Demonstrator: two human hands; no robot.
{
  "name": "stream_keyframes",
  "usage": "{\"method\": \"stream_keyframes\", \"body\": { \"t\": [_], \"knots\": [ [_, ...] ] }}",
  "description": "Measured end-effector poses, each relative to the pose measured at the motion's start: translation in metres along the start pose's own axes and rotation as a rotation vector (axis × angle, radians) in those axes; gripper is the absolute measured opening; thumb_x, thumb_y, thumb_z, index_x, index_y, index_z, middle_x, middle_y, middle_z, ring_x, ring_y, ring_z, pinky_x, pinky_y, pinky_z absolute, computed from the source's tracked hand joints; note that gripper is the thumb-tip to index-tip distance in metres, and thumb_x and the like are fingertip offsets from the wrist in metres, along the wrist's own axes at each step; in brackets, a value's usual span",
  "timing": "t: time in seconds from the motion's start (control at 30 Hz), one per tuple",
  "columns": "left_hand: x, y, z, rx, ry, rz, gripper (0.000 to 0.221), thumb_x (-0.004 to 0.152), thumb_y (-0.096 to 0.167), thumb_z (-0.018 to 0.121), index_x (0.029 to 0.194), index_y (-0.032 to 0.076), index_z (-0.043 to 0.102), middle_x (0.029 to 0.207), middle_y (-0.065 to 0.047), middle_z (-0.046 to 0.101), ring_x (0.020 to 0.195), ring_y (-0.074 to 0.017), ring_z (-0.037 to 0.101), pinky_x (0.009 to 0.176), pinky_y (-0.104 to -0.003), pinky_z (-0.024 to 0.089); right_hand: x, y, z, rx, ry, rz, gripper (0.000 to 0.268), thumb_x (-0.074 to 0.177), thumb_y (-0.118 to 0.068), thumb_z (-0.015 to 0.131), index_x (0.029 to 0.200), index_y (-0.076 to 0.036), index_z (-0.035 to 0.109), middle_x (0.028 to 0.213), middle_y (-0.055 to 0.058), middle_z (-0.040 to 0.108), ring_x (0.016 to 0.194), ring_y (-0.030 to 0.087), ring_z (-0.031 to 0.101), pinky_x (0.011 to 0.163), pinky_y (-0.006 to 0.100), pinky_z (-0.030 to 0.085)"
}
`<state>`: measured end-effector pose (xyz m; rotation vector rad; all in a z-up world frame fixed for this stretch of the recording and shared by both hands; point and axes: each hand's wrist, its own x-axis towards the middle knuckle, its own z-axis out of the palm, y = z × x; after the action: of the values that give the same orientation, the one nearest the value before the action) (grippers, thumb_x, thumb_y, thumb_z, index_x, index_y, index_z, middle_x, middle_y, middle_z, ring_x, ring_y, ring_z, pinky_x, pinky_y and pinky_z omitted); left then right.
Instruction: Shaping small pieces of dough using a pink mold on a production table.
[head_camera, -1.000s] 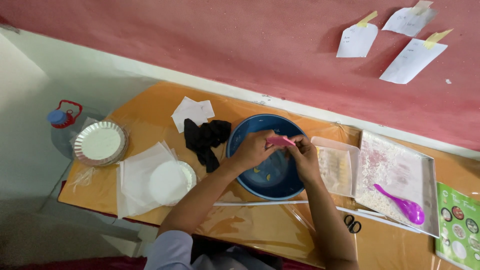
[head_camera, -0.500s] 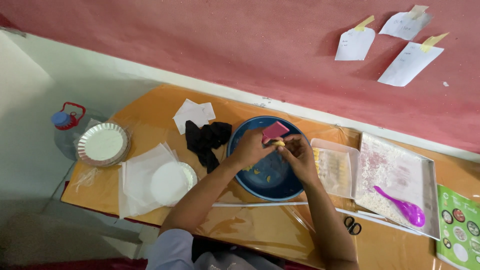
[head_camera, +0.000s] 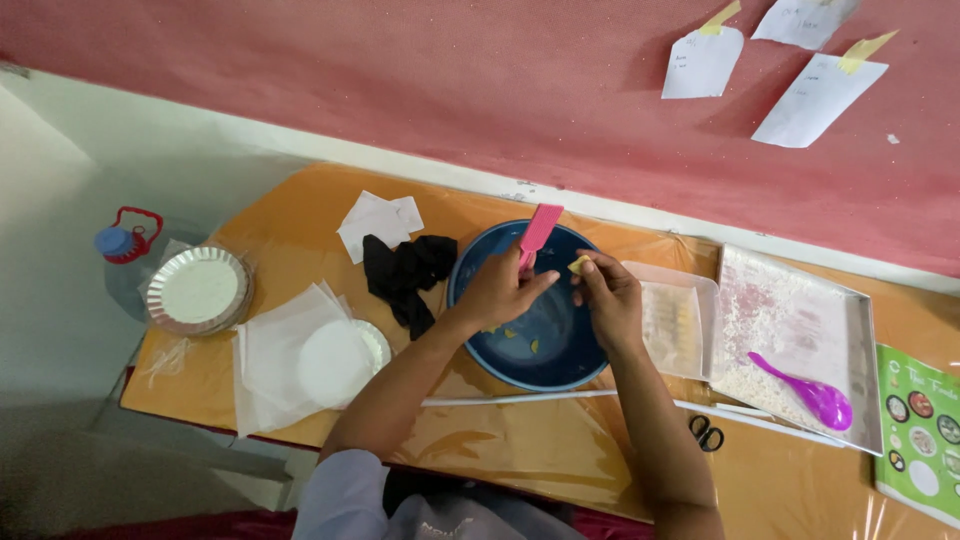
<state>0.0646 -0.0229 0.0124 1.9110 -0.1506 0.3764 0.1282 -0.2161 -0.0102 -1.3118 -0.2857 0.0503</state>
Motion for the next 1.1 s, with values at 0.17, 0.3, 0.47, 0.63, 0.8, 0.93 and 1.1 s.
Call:
{"method": "stream_keyframes", "body": {
  "t": [0.17, 0.3, 0.47, 0.63, 0.8, 0.93, 1.1],
  "knots": [
    [-0.004, 0.028, -0.026, 0.106, -0.194, -0.049, 0.035, 0.101, 0.037, 0.058, 0.092, 0.003, 0.059, 0.071, -0.022, 0.07, 0.07, -0.042, 0.072, 0.055, -0.047, 0.053, -0.001, -0.004, -0.002, 0.004, -0.014, -0.11, 0.014, 0.102, -0.003, 0.065, 0.11, 0.007, 0.068, 0.094, 0.021, 0.068, 0.07, 0.02, 0.064, 0.051, 0.026, 0.052],
    [-0.009, 0.038, -0.032, 0.27, -0.301, -0.11, 0.031, 0.102, 0.035, 0.052, 0.096, 0.006, 0.061, 0.072, -0.021, 0.071, 0.072, -0.041, 0.073, 0.055, -0.046, 0.054, -0.009, -0.018, -0.001, -0.165, -0.102, -0.267, 0.009, 0.092, 0.002, 0.076, 0.099, 0.006, 0.072, 0.087, 0.018, 0.07, 0.061, 0.016, 0.06, 0.051, 0.024, 0.048],
    [-0.015, 0.04, -0.021, 0.32, -0.359, -0.081, 0.032, 0.102, 0.035, 0.048, 0.109, 0.007, 0.063, 0.079, -0.021, 0.073, 0.079, -0.0425, 0.074, 0.061, -0.048, 0.057, -0.021, -0.038, 0.011, -0.309, -0.071, -0.308, 0.021, 0.087, 0.003, 0.082, 0.105, 0.005, 0.072, 0.085, 0.016, 0.073, 0.068, 0.017, 0.063, 0.06, 0.027, 0.051],
    [-0.017, 0.053, -0.023, 0.17, -0.414, -0.061, 0.028, 0.103, 0.029, 0.045, 0.108, 0.005, 0.06, 0.075, -0.019, 0.071, 0.067, -0.0373, 0.072, 0.053, -0.041, 0.054, -0.024, -0.057, 0.012, -0.628, -0.056, -0.488, 0.023, 0.079, -0.011, 0.092, 0.092, -0.009, 0.073, 0.087, 0.005, 0.072, 0.07, 0.019, 0.064, 0.062, 0.029, 0.048],
    [-0.018, 0.044, -0.019, 0.089, -0.414, -0.01, 0.028, 0.104, 0.028, 0.046, 0.105, 0.003, 0.059, 0.071, -0.02, 0.068, 0.062, -0.0361, 0.07, 0.047, -0.039, 0.049, -0.021, -0.056, 0.012, -0.603, -0.038, -0.567, 0.04, 0.082, -0.013, 0.092, 0.112, -0.005, 0.065, 0.106, 0.009, 0.052, 0.078, 0.019, 0.047, 0.066, 0.03, 0.041],
    [-0.016, 0.062, -0.027, 0.006, -0.433, -0.005, 0.029, 0.107, 0.026, 0.042, 0.107, 0.002, 0.059, 0.07, -0.019, 0.067, 0.059, -0.0317, 0.068, 0.046, -0.036, 0.049, -0.02, -0.044, 0.012, -0.38, -0.1, -0.414, 0.056, 0.088, -0.011, 0.084, 0.131, -0.001, 0.049, 0.138, 0.016, 0.048, 0.112, 0.025, 0.055, 0.076, 0.029, 0.045],
    [-0.019, 0.063, -0.029, -0.003, -0.458, 0.015, 0.028, 0.108, 0.023, 0.042, 0.101, 0.003, 0.06, 0.058, -0.008, 0.062, 0.042, -0.0166, 0.053, 0.041, -0.028, 0.041, -0.016, -0.02, -0.01, -0.183, -0.235, 0.036, 0.017, 0.094, -0.012, 0.077, 0.105, 0.0, 0.07, 0.082, 0.012, 0.073, 0.073, 0.015, 0.069, 0.07, 0.026, 0.056]
  ]
}}
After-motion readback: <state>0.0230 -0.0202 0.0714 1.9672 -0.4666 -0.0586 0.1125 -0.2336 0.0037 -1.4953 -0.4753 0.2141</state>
